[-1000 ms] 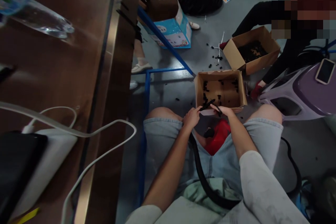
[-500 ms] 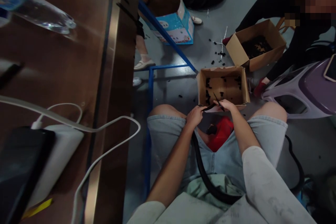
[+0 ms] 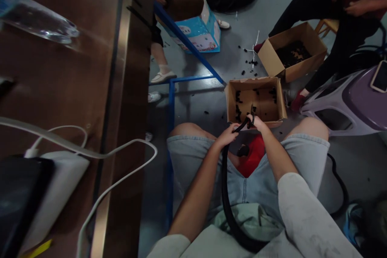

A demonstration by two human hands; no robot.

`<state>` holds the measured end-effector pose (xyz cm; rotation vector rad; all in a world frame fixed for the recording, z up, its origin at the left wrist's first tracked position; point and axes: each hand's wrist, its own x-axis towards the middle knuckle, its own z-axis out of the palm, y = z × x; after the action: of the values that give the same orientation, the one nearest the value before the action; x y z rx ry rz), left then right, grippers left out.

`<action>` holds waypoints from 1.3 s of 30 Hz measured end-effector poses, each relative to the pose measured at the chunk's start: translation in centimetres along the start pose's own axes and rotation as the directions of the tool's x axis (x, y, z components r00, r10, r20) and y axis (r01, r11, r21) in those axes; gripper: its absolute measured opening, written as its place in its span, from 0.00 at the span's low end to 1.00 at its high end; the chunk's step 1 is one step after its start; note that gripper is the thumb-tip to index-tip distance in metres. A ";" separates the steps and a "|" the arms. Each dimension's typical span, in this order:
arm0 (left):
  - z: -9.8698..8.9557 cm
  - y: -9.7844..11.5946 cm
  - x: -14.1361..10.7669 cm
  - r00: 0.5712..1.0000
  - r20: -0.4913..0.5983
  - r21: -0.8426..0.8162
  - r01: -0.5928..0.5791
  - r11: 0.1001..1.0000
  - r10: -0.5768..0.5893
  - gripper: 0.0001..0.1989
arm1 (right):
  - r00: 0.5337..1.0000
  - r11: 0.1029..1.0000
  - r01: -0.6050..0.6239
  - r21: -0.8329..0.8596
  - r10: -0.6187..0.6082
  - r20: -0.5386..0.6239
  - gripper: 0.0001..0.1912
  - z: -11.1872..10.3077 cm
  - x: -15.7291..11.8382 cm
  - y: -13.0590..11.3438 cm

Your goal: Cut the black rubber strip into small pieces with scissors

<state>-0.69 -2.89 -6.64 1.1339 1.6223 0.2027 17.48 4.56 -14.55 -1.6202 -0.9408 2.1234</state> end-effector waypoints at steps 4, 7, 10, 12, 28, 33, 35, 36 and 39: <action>0.6 0.2 -0.1 0.994 -0.105 0.051 0.029 0.998 -0.023 0.22 | 0.998 0.998 0.059 -0.011 -0.060 -0.015 0.20 0.7 0.1 -0.3; 0.6 1.0 -0.4 0.976 -0.176 0.137 -0.102 0.985 0.125 0.22 | 0.993 0.992 0.120 -0.035 -0.120 -0.016 0.17 0.5 0.0 -1.0; 0.2 1.5 -0.7 0.956 -0.240 0.230 -0.113 0.967 0.169 0.20 | 0.987 0.983 0.159 -0.088 -0.161 -0.009 0.14 -0.3 -0.3 -1.7; -0.4 1.6 -0.6 0.931 -0.333 0.257 -0.062 0.964 0.148 0.20 | 0.985 0.977 0.168 -0.130 -0.170 -0.002 0.13 -1.2 -0.9 -2.0; -1.1 1.5 -0.5 0.878 -0.446 0.252 -0.060 0.966 0.171 0.20 | 0.982 0.784 0.170 -0.597 -0.086 0.166 0.35 -1.5 -4.6 -3.1; -1.2 1.8 -1.0 0.892 -0.433 0.304 0.010 0.953 0.128 0.19 | 0.969 0.808 0.183 -0.561 -0.051 0.243 0.35 -1.3 -4.5 -2.8; -1.0 1.8 -1.2 0.906 -0.405 0.338 0.026 0.941 0.120 0.19 | 0.963 0.839 0.166 -0.519 -0.025 0.269 0.37 -1.1 -4.4 -2.8; -1.0 1.8 -1.2 0.912 -0.394 0.353 0.036 0.935 0.114 0.19 | 0.965 0.853 0.132 -0.505 0.005 0.261 0.38 -0.9 -4.3 -2.8; -0.8 1.7 -1.0 0.915 -0.398 0.366 0.096 0.926 0.062 0.20 | 0.978 0.854 -0.001 -0.521 0.109 0.177 0.38 -0.4 -4.2 -2.5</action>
<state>-0.44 -2.47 -4.60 1.4395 2.1034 0.1167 18.87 3.97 -9.88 -1.6905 -1.6741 2.2271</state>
